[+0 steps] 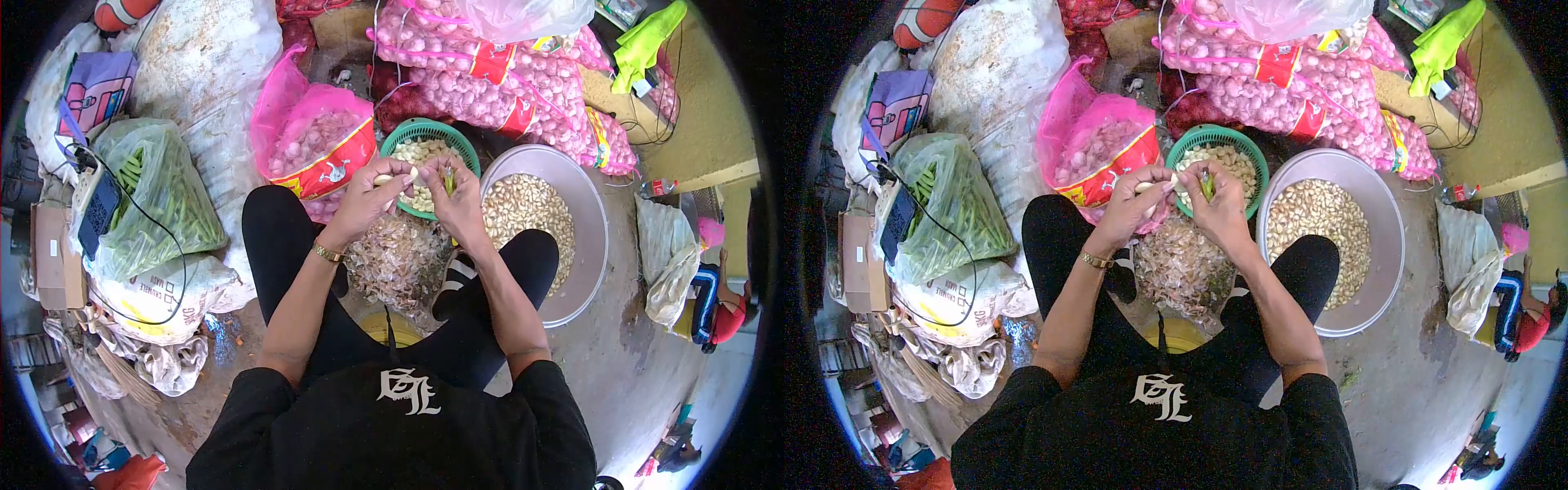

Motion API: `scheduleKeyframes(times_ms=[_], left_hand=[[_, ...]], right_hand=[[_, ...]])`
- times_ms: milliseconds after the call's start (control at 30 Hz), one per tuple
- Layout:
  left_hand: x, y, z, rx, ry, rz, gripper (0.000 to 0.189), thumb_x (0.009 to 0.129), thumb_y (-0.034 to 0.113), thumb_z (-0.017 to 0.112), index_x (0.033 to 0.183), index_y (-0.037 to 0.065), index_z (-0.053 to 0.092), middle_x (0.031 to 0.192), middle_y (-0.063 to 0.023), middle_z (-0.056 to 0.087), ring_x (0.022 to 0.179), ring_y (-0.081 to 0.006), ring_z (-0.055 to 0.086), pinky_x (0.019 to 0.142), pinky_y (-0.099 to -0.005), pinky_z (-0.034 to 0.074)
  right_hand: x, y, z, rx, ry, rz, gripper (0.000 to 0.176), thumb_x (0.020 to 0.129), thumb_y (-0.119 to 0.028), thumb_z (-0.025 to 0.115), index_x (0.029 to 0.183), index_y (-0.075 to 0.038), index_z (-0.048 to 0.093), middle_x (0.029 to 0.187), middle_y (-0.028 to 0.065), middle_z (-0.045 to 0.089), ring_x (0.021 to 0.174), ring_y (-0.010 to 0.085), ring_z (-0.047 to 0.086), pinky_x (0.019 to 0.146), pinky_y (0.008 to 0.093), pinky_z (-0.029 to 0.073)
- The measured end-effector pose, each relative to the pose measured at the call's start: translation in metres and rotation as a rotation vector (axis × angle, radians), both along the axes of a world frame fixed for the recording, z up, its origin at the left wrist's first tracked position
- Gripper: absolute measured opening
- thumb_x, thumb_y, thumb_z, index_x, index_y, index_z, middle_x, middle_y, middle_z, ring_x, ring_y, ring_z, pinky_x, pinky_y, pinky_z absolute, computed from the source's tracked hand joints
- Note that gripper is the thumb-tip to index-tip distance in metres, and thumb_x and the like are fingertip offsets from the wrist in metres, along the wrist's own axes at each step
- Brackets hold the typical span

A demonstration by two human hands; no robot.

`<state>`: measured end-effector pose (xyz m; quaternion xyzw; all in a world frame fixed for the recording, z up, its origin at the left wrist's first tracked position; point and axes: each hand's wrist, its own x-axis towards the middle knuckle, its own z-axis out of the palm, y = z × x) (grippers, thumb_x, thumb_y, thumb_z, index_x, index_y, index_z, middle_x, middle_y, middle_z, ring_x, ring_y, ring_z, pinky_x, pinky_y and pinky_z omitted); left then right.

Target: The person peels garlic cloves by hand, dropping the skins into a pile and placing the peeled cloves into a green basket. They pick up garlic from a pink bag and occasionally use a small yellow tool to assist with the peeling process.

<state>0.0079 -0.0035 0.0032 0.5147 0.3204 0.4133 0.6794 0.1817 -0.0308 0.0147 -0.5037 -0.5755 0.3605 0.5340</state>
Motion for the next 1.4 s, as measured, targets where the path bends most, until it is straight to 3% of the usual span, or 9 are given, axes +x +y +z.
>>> scheduleKeyframes(times_ms=[267,500,700,767,900,967,1100,1167,1400], left_hand=[[-0.001,0.002,-0.002,-0.143,-0.106,0.02,0.019,0.098,0.016,0.058,0.109,0.002,0.058,0.076,-0.0017,0.061,0.054,-0.0062,0.054,0.046,-0.0188,0.042],[-0.008,0.008,-0.002,-0.15,-0.216,0.051,0.02,0.097,0.02,0.061,0.109,0.004,0.058,0.077,-0.0003,0.061,0.053,-0.0027,0.052,0.043,-0.0166,0.038],[-0.008,0.006,-0.001,-0.153,-0.194,0.013,0.02,0.096,0.018,0.061,0.111,0.003,0.058,0.077,-0.0001,0.061,0.053,-0.0026,0.053,0.043,-0.0161,0.038],[-0.007,0.005,0.002,-0.194,-0.216,0.038,0.017,0.098,0.015,0.057,0.108,0.001,0.057,0.076,-0.0036,0.059,0.056,-0.0067,0.053,0.048,-0.0191,0.041],[-0.004,0.005,0.002,-0.174,-0.219,0.047,0.019,0.097,0.015,0.058,0.109,0.001,0.058,0.075,-0.0035,0.059,0.056,-0.0059,0.053,0.049,-0.0187,0.042],[-0.004,0.006,0.001,-0.096,-0.047,-0.033,0.022,0.098,0.017,0.058,0.113,0.0,0.059,0.075,-0.0035,0.059,0.055,-0.0053,0.053,0.045,-0.0186,0.04],[0.006,-0.003,0.009,-0.134,0.056,-0.04,0.025,0.099,0.018,0.057,0.115,0.0,0.06,0.076,-0.0023,0.058,0.054,-0.0047,0.052,0.041,-0.0176,0.037],[0.008,0.0,0.007,-0.241,-0.047,-0.008,0.029,0.1,0.024,0.056,0.116,0.0,0.058,0.078,-0.0017,0.057,0.053,-0.0053,0.051,0.037,-0.0164,0.033],[-0.007,0.017,-0.026,-0.582,-0.545,-0.028,0.039,0.1,0.036,0.053,0.114,0.0,0.056,0.082,-0.0048,0.058,0.064,-0.01,0.056,0.042,-0.0156,0.04]], right_hand=[[0.002,-0.004,0.014,0.147,-0.153,0.074,0.01,0.085,-0.002,0.068,0.089,0.001,0.06,0.088,0.0108,0.063,0.085,0.0201,0.061,0.08,0.0339,0.047],[0.013,-0.01,0.012,0.188,-0.243,0.288,0.008,0.088,0.001,0.065,0.094,0.001,0.059,0.105,0.0077,0.063,0.099,0.0161,0.058,0.085,0.029,0.045],[0.011,-0.015,0.017,0.002,-0.057,0.143,0.018,0.084,-0.003,0.071,0.099,-0.001,0.061,0.096,0.0075,0.066,0.088,0.0135,0.062,0.079,0.0298,0.049],[0.018,-0.014,0.015,-0.162,-0.193,0.347,0.018,0.089,-0.01,0.071,0.102,-0.001,0.062,0.079,0.0008,0.061,0.076,0.0079,0.059,0.065,0.0234,0.047],[0.008,-0.016,0.015,0.019,-0.246,0.156,0.02,0.092,-0.015,0.069,0.103,0.0,0.062,0.071,-0.0007,0.057,0.064,0.0067,0.055,0.058,0.022,0.045],[0.006,-0.012,0.011,-0.166,0.019,0.141,0.019,0.094,-0.017,0.066,0.101,0.0,0.063,0.073,0.0031,0.061,0.061,0.0078,0.057,0.056,0.0241,0.045],[0.012,-0.009,-0.005,-0.349,0.047,0.126,0.024,0.099,-0.024,0.058,0.103,0.0,0.063,0.066,0.0005,0.06,0.052,0.0043,0.049,0.047,0.0219,0.038],[0.017,-0.001,-0.01,-0.418,0.247,-0.061,0.032,0.102,-0.029,0.053,0.107,0.001,0.063,0.061,-0.0003,0.059,0.05,0.0038,0.044,0.046,0.0216,0.035],[0.04,0.015,-0.016,-0.306,0.133,-0.17,0.034,0.099,-0.03,0.057,0.116,-0.001,0.064,0.07,0.0008,0.062,0.056,0.0049,0.049,0.045,0.0205,0.037]])
